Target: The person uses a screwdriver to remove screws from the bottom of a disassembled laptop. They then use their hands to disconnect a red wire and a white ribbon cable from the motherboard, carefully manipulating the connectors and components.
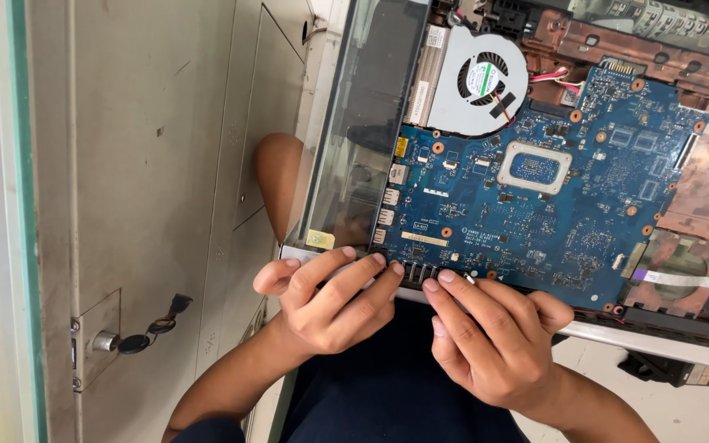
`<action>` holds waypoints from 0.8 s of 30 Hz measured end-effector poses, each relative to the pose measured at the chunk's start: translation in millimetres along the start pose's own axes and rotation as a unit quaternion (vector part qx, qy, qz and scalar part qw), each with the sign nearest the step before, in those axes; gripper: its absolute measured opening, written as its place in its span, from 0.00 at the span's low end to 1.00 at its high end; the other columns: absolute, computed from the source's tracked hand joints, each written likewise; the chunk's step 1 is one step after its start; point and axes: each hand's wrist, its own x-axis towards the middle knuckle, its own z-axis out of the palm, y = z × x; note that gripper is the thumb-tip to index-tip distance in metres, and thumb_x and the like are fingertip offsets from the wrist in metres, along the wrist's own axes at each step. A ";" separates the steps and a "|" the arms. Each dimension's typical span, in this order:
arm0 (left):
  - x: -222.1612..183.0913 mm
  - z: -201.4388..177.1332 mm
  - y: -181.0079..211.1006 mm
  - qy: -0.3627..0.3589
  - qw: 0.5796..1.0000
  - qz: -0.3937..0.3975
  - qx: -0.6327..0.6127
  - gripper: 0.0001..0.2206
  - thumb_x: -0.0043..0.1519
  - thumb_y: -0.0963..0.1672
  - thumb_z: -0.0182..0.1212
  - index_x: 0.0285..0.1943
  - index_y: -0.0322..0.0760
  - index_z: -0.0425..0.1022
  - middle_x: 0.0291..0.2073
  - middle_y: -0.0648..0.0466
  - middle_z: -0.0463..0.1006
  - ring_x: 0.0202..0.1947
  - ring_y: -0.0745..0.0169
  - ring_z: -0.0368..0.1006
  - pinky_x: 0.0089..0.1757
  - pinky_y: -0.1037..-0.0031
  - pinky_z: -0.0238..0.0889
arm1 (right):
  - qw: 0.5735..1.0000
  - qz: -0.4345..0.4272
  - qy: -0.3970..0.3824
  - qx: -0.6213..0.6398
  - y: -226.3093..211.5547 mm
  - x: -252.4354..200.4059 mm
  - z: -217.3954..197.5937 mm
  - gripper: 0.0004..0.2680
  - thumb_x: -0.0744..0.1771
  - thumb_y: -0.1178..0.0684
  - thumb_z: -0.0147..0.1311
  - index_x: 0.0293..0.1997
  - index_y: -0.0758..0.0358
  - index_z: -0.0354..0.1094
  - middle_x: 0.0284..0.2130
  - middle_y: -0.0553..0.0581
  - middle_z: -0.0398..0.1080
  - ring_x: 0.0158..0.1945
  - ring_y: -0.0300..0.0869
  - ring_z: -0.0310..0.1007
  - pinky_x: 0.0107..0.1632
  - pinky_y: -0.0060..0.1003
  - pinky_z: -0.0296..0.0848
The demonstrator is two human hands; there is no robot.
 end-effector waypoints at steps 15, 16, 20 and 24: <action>-1.4 -0.4 -3.1 0.000 0.999 0.034 -0.024 0.08 0.62 0.43 0.60 0.35 0.56 0.84 0.37 0.69 0.80 0.35 0.77 0.76 0.52 0.73 0.42 | 0.996 0.066 0.032 0.047 -1.7 -13.3 0.5 0.08 0.69 0.49 0.51 0.46 0.53 0.79 0.42 0.54 0.71 0.39 0.44 0.75 0.52 0.41 0.54; -3.2 0.9 -1.3 0.000 0.999 0.037 -0.027 0.08 0.62 0.43 0.60 0.35 0.56 0.84 0.37 0.69 0.80 0.35 0.77 0.76 0.52 0.73 0.42 | 0.996 0.070 0.032 0.045 1.2 -15.9 -2.6 0.08 0.69 0.49 0.51 0.46 0.53 0.79 0.42 0.54 0.71 0.39 0.44 0.75 0.52 0.41 0.54; -1.8 -3.8 5.5 -0.011 0.998 0.065 -0.012 0.11 0.64 0.44 0.54 0.41 0.57 0.84 0.39 0.68 0.81 0.37 0.75 0.76 0.54 0.72 0.43 | 0.993 0.074 0.084 0.049 12.4 -28.4 -11.7 0.06 0.69 0.52 0.54 0.43 0.57 0.76 0.40 0.56 0.72 0.37 0.43 0.74 0.49 0.39 0.58; 3.7 0.3 11.0 -0.016 0.997 0.074 0.011 0.13 0.62 0.43 0.51 0.38 0.56 0.84 0.37 0.69 0.81 0.36 0.73 0.79 0.53 0.73 0.40 | 0.979 0.141 0.139 0.055 17.4 -42.7 -17.8 0.05 0.69 0.55 0.54 0.40 0.62 0.75 0.38 0.61 0.71 0.35 0.45 0.74 0.48 0.41 0.63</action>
